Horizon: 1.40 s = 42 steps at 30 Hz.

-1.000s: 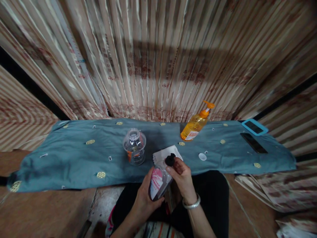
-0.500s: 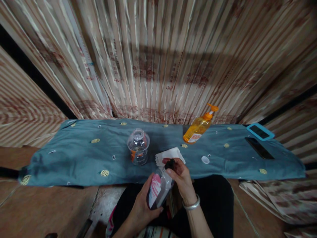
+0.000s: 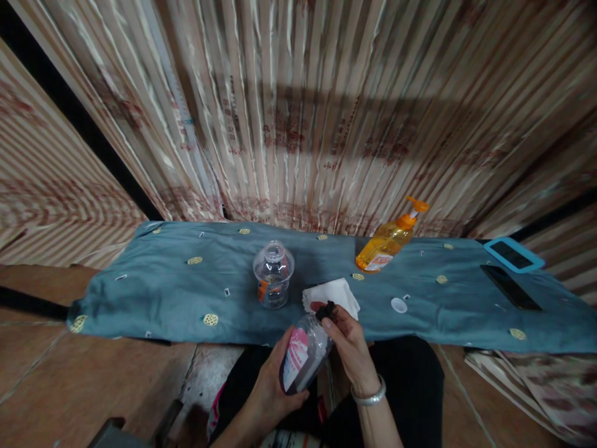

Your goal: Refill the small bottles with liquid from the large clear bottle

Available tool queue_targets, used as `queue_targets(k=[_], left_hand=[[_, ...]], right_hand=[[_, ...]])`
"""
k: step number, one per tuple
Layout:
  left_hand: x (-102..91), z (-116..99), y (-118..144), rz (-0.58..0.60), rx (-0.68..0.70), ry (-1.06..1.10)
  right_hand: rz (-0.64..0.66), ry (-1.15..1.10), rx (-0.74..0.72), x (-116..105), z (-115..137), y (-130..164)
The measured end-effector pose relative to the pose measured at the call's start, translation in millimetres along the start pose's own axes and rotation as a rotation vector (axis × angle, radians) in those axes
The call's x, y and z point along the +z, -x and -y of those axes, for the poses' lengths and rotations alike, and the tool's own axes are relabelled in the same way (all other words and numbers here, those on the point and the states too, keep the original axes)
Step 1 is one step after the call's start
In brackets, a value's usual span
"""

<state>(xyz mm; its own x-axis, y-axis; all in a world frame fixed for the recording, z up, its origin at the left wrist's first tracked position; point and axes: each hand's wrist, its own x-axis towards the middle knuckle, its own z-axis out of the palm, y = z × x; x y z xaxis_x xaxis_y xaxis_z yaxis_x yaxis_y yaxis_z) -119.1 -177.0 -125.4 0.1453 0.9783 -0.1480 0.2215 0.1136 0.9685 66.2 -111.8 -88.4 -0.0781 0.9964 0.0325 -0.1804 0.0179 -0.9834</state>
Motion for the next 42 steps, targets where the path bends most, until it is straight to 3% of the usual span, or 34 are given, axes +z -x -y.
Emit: queue_targets(k=[7, 13, 19, 25, 42], left_hand=[[-2.4, 4.1, -0.3, -0.004, 0.030, 0.004], [-1.7, 1.0, -2.2, -0.013, 0.029, 0.016], [-1.7, -5.9, -2.0, -0.046, 0.027, 0.010], [-0.8, -8.8, -4.4, -0.048, 0.049, 0.005], [1.6, -5.9, -8.3, -0.015, 0.038, -0.047]], right_hand=[[-0.018, 0.026, -0.033, 1.2, -1.6, -3.6], [0.077, 0.029, -0.010, 0.6, 8.8, -7.3], [0.035, 0.049, -0.027, 1.0, 1.8, -12.0], [0.103, 0.059, -0.023, -2.9, 7.6, -12.3], [0.065, 0.098, -0.037, -9.0, 9.5, -13.9]])
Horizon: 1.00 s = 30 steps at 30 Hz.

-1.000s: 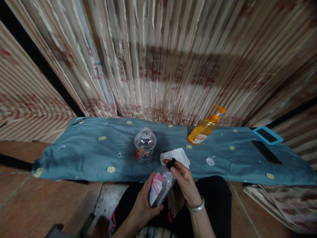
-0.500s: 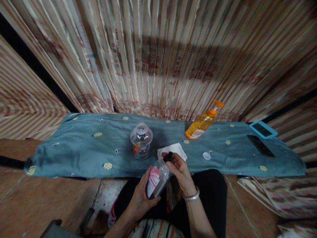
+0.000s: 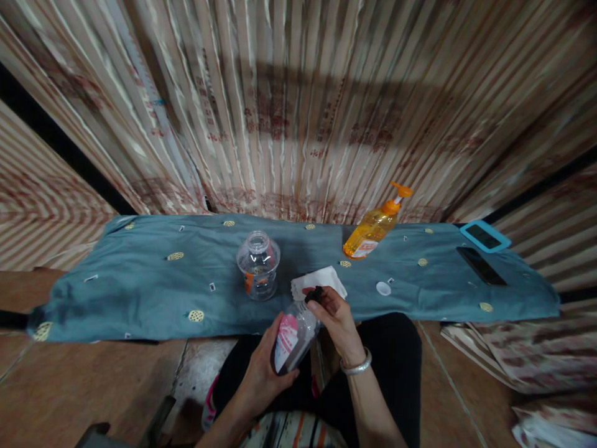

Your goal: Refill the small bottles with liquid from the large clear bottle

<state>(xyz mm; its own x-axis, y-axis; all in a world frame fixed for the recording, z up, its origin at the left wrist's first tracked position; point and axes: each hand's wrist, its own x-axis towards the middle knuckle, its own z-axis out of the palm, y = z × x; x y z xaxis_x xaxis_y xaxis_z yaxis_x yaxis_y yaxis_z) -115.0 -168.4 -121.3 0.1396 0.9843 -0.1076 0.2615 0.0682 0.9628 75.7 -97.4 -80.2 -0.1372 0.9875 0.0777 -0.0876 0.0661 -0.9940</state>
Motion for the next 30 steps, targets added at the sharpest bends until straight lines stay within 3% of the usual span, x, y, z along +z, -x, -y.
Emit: queue_targets(k=[6, 13, 25, 28, 30], left_hand=[[-1.4, 7.7, 0.7, -0.035, 0.047, -0.069], [-1.9, 15.5, -1.4, -0.063, 0.148, -0.171], [-3.7, 17.4, -1.3, -0.053, 0.160, -0.207], [-4.8, 18.0, -1.1, -0.027, 0.168, -0.204], [-5.1, 19.1, -1.2, -0.016, 0.166, -0.202]], right_hand=[[0.049, -0.014, -0.014, -2.3, 3.1, 2.9], [0.021, 0.025, -0.035, -3.6, 3.6, 3.2], [0.008, 0.086, -0.061, -5.1, 8.1, 7.3], [-0.048, 0.133, -0.073, -17.9, 7.9, 5.8], [-0.145, 0.200, -0.070, -39.3, 4.2, -0.5]])
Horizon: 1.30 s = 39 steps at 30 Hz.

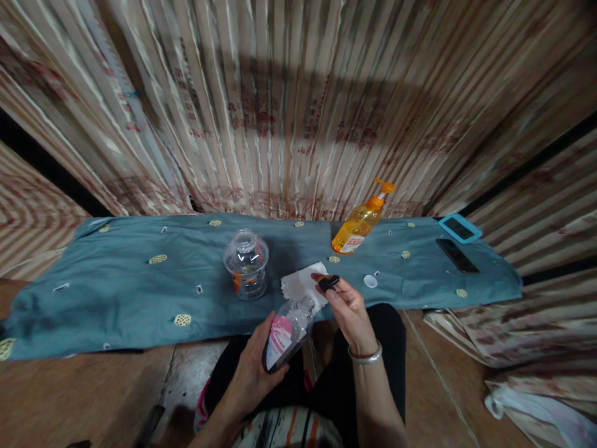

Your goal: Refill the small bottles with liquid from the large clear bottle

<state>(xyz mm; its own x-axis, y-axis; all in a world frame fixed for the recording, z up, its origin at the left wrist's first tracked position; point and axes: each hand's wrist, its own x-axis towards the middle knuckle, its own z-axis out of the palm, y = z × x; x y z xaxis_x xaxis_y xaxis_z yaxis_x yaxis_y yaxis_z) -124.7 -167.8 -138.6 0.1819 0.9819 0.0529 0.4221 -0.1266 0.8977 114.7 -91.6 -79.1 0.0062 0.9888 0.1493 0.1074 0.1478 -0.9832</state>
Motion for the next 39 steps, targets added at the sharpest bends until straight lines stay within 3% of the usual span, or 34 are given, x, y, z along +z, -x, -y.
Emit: queue_targets(k=[4, 7, 12, 17, 21, 26, 28, 33, 39], left_hand=[[0.8, -1.4, -1.2, 0.008, -0.040, 0.023], [2.1, -8.5, -3.9, -0.007, -0.082, 0.066], [5.1, -23.8, -8.1, -0.045, -0.169, 0.159], [5.3, -30.2, -10.7, -0.028, -0.240, 0.162], [6.8, -27.7, -12.3, -0.034, -0.231, 0.165], [12.5, -26.3, -16.4, -0.048, -0.136, 0.196], [14.6, -28.2, -18.4, -0.044, -0.092, 0.213], [22.0, -29.9, -23.7, -0.069, -0.017, 0.231], [28.2, -21.3, -27.2, -0.044, 0.054, 0.201]], right_hand=[[-0.237, 0.275, 0.064, -49.6, -29.6, -30.1], [-0.319, 0.506, 0.110, -72.5, -50.8, -48.8], [-0.359, 0.725, 0.106, -77.3, -67.1, -53.7], [-0.402, 0.745, 0.060, -78.1, -60.9, -44.0], [-0.319, 0.609, -0.004, -60.3, -38.3, -19.1], [0.047, 0.268, -0.039, -3.8, -0.5, 33.4], [0.120, 0.155, -0.028, 17.9, 9.3, 49.5], [0.022, 0.075, 0.055, 50.9, 11.0, 64.8], [-0.097, 0.053, 0.093, 53.2, 7.8, 60.8]])
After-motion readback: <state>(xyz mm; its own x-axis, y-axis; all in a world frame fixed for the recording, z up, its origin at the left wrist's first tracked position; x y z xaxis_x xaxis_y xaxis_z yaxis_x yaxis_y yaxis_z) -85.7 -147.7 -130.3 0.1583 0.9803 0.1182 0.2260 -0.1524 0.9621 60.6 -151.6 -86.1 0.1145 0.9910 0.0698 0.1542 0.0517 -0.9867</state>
